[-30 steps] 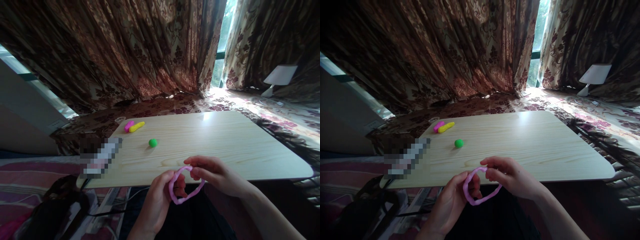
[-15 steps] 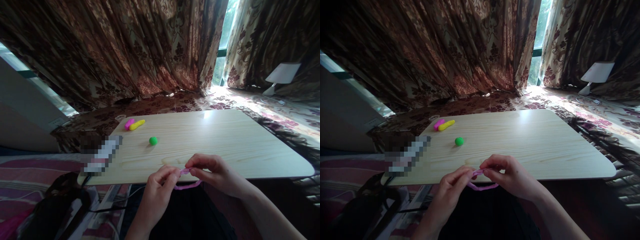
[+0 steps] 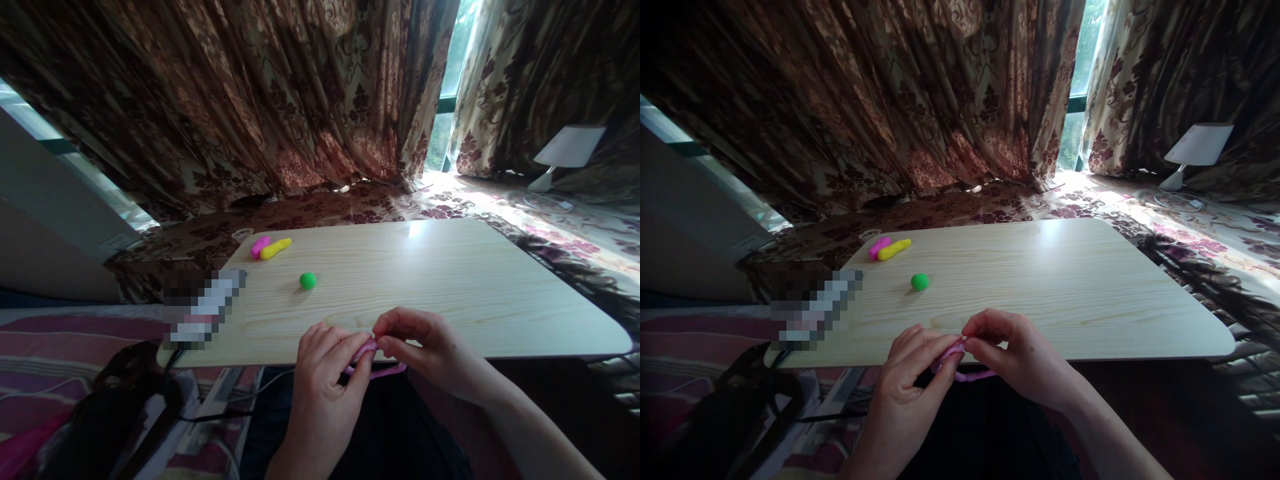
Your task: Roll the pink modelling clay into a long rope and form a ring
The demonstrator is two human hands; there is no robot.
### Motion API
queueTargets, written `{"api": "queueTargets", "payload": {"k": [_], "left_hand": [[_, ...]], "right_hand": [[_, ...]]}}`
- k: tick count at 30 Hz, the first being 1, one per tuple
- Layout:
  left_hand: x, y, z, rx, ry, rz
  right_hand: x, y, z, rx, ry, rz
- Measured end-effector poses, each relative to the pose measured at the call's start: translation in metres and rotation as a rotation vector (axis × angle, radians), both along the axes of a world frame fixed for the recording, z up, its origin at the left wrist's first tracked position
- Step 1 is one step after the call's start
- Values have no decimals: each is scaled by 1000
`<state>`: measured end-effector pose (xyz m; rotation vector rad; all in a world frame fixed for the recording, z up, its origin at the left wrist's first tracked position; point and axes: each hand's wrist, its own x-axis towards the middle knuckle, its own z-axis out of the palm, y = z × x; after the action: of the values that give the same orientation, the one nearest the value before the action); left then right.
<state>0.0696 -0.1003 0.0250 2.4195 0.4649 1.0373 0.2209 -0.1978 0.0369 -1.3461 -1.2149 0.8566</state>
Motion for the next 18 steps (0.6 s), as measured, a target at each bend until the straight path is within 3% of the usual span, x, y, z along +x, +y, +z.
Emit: {"api": "queueTargets", "payload": {"k": [7,13,18], "left_hand": [[0,-4,2,30,24,-10],[-2,-1,-6,-81,-5,1],[-1,-3,-10,-82,17,25]], "right_hand": [[-4,1,-2,-21,-19,5],[1,-5,0,-40,-77,-12],[4,-9,-1,-36,-110,-21]]}}
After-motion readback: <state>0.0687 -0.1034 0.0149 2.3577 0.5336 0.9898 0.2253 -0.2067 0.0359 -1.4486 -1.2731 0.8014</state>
